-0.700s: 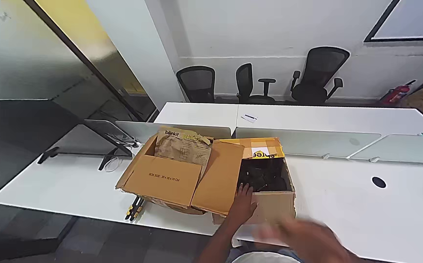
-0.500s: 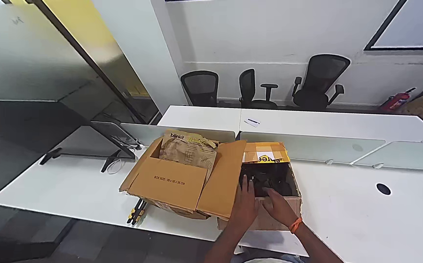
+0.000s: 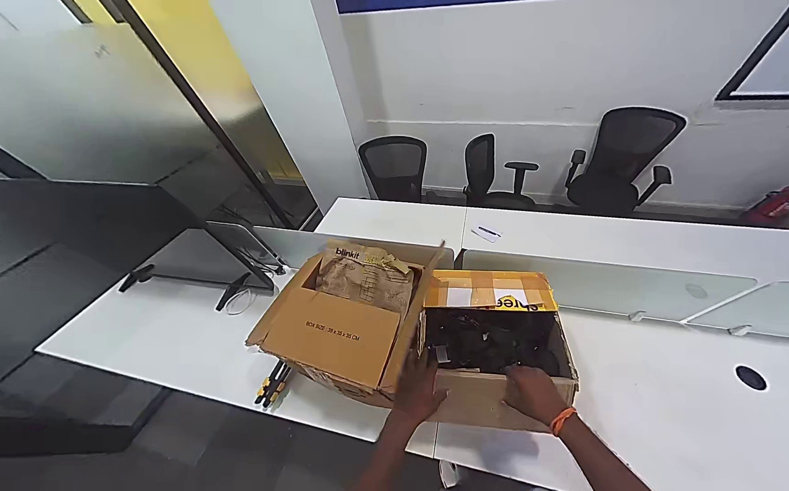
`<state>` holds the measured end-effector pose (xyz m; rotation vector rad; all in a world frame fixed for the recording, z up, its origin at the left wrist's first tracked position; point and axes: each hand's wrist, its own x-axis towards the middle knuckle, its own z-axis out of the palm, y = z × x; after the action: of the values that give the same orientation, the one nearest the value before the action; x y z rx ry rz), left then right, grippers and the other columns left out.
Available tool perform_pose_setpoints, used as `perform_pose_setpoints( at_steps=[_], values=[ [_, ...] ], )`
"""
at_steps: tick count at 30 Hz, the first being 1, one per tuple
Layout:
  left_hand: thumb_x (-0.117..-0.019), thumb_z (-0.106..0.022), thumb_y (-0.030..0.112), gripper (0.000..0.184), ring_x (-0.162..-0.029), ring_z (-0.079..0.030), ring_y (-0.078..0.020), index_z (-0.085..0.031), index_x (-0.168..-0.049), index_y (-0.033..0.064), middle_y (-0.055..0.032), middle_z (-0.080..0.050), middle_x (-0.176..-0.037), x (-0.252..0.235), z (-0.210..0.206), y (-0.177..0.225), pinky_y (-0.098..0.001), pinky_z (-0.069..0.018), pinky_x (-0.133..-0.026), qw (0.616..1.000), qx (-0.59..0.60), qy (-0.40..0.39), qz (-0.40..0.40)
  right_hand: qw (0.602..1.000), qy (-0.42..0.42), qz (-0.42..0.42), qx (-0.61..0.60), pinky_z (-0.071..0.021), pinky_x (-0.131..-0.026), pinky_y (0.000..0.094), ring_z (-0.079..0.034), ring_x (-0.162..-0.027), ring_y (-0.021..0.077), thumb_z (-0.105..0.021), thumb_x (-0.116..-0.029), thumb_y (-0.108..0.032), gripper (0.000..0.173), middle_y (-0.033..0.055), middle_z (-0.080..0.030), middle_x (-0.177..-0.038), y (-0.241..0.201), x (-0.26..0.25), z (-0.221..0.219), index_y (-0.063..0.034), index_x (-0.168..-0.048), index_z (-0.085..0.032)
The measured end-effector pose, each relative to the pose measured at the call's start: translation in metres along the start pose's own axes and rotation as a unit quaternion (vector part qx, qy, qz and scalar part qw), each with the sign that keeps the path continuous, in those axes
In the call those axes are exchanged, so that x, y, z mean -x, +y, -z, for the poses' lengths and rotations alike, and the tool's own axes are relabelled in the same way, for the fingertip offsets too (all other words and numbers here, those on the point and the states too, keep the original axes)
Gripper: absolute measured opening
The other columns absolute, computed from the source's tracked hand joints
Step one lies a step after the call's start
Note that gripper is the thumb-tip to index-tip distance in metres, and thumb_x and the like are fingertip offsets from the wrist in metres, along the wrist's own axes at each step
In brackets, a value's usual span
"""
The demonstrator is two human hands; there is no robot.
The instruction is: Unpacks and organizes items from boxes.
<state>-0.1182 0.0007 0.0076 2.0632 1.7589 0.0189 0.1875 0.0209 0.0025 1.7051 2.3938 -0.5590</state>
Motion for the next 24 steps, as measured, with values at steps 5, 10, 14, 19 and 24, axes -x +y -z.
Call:
perform_pose_setpoints(
  at_steps=[5,10,14,19,24],
  values=[
    [-0.0988,-0.067,0.031,0.063,-0.148,-0.04,-0.0269,-0.05,-0.145,-0.0068,-0.0205,-0.051,-0.152,0.058,0.06,0.066,-0.037,-0.0244,-0.124,0.967,0.184,-0.042,0.172,0.995,-0.048,-0.089,0.019,-0.0515,-0.09,0.0639,-0.068,-0.107,0.0405,-0.078,-0.0779,-0.048,0.065,0.0195,-0.071,-0.115,0.049,0.019,0.018,-0.0075,-0.126,-0.065],
    [-0.0991,-0.065,0.041,0.07,-0.149,-0.036,-0.0329,-0.048,-0.144,-0.0107,-0.0286,-0.048,-0.15,0.052,0.015,0.05,-0.0397,-0.0189,-0.126,0.977,0.158,0.101,0.1,0.996,-0.016,-0.082,0.021,-0.0516,-0.088,0.0622,-0.068,-0.103,0.042,-0.072,-0.0889,-0.042,0.046,0.0223,-0.072,-0.104,0.055,0.028,0.016,-0.0014,-0.111,-0.07],
    [-0.0975,-0.069,0.033,0.07,-0.15,-0.035,-0.0338,-0.046,-0.146,-0.0109,-0.027,-0.046,-0.153,0.046,0.013,0.069,-0.0428,-0.0222,-0.125,0.962,0.171,0.058,0.202,0.997,-0.016,-0.068,0.015,-0.051,-0.091,0.0617,-0.068,-0.105,0.0413,-0.071,-0.0911,-0.036,0.041,0.0216,-0.072,-0.107,0.057,0.027,0.011,-0.0016,-0.112,-0.07],
    [-0.0783,-0.085,0.044,0.086,-0.141,-0.046,-0.039,-0.055,-0.137,-0.0103,-0.0291,-0.056,-0.142,0.025,-0.084,0.018,-0.0534,-0.0299,-0.122,0.947,0.176,0.234,0.136,0.996,-0.045,-0.081,0.015,-0.0521,-0.088,0.0615,-0.068,-0.104,0.0414,-0.065,-0.0953,-0.036,0.039,0.0216,-0.071,-0.108,0.058,0.046,0.013,-0.0014,-0.114,-0.068],
    [-0.0781,-0.084,0.026,0.058,-0.128,-0.06,-0.0341,-0.067,-0.126,-0.0017,-0.0215,-0.066,-0.13,0.036,-0.093,0.063,-0.0531,-0.0441,-0.113,0.947,0.186,0.23,0.124,0.996,-0.066,-0.058,0.023,-0.053,-0.087,0.0587,-0.069,-0.101,0.0402,-0.062,-0.0973,-0.037,0.038,0.0208,-0.071,-0.105,0.092,0.1,0.0,-0.002,-0.112,-0.067]
  ],
)
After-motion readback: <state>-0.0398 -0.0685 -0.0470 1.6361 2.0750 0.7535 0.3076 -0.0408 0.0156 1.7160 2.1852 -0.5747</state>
